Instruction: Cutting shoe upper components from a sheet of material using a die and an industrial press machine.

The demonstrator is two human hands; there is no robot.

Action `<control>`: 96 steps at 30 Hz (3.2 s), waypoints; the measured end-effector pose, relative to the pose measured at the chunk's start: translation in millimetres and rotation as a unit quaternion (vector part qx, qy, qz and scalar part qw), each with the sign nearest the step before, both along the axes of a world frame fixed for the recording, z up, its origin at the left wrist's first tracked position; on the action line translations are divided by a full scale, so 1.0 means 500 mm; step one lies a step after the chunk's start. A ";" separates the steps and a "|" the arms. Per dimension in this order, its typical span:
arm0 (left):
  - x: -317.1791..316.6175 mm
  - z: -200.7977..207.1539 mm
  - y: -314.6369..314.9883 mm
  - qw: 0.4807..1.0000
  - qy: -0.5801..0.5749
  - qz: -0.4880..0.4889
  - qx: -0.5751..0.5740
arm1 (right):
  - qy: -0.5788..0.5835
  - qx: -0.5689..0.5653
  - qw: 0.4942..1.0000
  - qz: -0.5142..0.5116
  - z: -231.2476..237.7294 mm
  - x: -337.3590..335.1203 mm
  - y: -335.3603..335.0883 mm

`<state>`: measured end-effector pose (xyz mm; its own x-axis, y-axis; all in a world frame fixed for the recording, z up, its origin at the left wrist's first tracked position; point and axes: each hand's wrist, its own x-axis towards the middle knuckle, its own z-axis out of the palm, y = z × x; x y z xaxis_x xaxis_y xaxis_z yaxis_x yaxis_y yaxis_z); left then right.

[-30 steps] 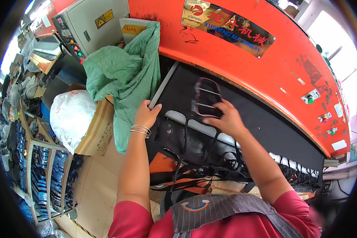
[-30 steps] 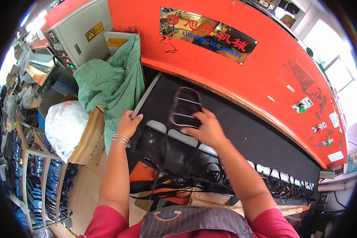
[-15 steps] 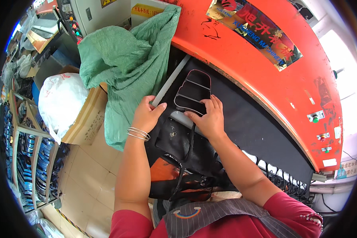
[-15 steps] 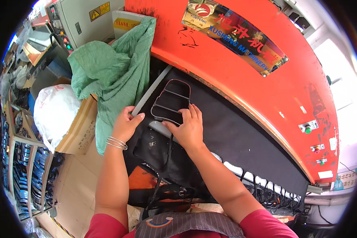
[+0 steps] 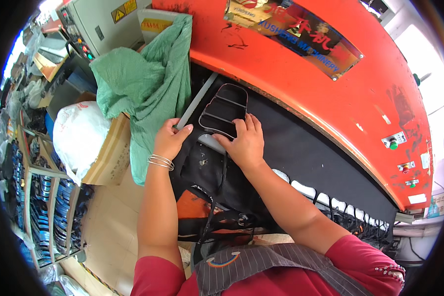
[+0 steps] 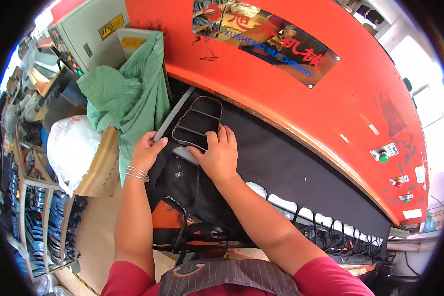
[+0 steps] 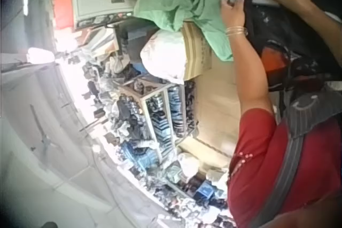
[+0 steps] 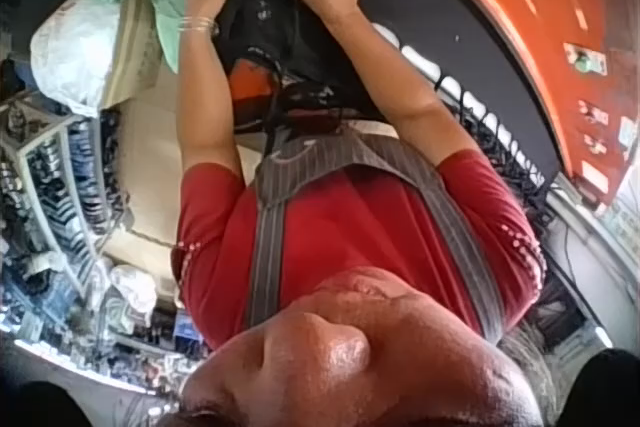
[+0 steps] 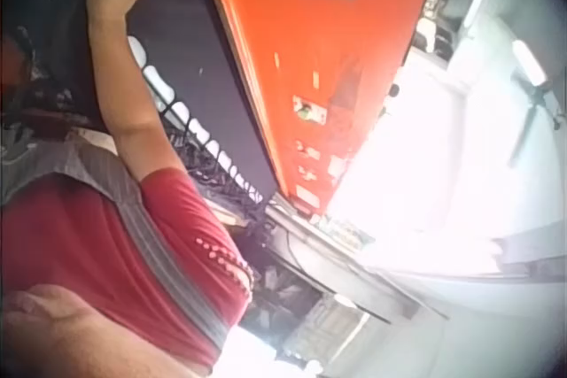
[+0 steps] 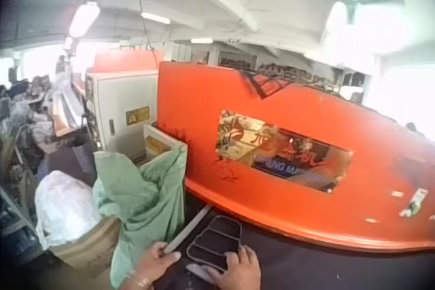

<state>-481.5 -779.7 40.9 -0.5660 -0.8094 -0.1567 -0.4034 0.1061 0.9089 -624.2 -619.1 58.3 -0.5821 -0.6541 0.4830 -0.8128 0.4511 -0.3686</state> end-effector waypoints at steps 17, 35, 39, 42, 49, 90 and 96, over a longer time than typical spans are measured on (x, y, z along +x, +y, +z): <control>-0.244 0.213 0.333 0.977 0.011 -0.142 -0.158 | -0.054 -0.205 0.976 0.055 0.174 -0.264 0.543; -0.698 0.336 0.794 0.776 0.202 -0.530 -0.278 | 0.205 -0.329 0.721 -0.574 0.233 -0.859 1.362; -0.533 0.252 0.701 0.826 0.094 -0.520 -0.194 | 0.154 -0.319 0.744 -0.567 0.244 -0.847 1.396; -0.379 0.152 0.636 0.857 -0.053 -0.463 -0.218 | 0.134 -0.322 0.760 -0.549 0.241 -0.856 1.397; -0.247 0.091 0.649 0.867 -0.084 -0.327 -0.367 | 0.182 -0.329 0.757 -0.535 0.324 -0.679 1.127; -0.017 0.121 0.043 0.938 0.058 -0.264 -0.218 | -0.261 -0.149 0.936 0.185 0.030 0.025 0.048; -0.005 0.060 0.065 0.917 0.130 -0.199 -0.322 | -0.108 0.030 0.968 0.224 0.088 -0.003 0.060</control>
<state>-484.1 -747.4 71.0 -0.7862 -0.4089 0.4633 0.0053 0.7453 0.6668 -625.5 -589.2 102.4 -0.3168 -0.8876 0.3344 -0.8383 0.0970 -0.5365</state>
